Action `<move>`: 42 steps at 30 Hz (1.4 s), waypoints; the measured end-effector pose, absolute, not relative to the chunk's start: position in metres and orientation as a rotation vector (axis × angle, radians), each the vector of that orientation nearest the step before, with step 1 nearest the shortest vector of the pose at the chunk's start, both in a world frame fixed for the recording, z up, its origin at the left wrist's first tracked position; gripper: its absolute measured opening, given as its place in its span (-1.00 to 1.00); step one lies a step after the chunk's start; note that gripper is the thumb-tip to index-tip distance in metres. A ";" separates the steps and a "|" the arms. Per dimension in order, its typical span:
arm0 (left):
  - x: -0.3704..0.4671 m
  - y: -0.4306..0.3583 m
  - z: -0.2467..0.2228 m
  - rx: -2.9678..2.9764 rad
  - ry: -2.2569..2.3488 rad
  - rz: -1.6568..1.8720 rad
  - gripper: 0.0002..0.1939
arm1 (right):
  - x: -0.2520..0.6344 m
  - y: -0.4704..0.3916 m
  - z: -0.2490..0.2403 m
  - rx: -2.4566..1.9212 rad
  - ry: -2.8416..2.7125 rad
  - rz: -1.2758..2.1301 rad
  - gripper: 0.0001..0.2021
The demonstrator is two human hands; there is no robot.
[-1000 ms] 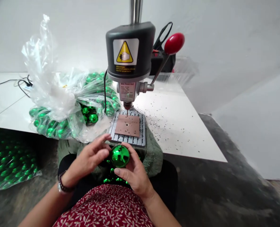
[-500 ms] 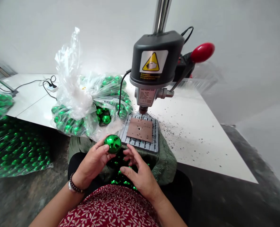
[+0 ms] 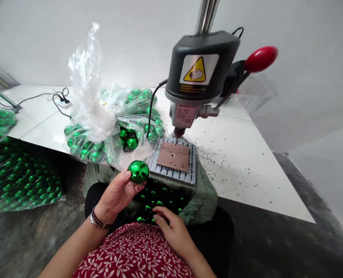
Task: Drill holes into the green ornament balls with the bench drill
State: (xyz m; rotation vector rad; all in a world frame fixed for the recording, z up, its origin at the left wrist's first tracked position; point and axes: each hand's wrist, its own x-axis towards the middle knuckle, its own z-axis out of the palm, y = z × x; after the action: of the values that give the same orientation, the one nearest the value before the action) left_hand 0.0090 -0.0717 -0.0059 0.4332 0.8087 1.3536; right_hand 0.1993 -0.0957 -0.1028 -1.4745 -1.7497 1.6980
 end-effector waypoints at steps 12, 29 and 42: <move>-0.002 -0.081 -0.015 0.984 1.084 1.200 -0.29 | 0.197 -0.094 -0.107 -1.460 -1.856 1.689 -0.46; -0.063 0.060 -0.005 1.995 2.263 0.244 -0.47 | 0.201 -0.088 -0.116 -1.511 -1.811 1.698 -0.41; -0.040 -0.006 -0.004 1.322 1.555 1.026 -0.23 | 0.194 -0.068 -0.088 -1.360 -1.685 1.780 -0.41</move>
State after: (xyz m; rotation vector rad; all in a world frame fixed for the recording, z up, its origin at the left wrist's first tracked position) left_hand -0.0397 -0.0061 -0.0044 1.3219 1.5546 1.0258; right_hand 0.1940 -0.0685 -0.0884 -1.3596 -1.6852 1.7796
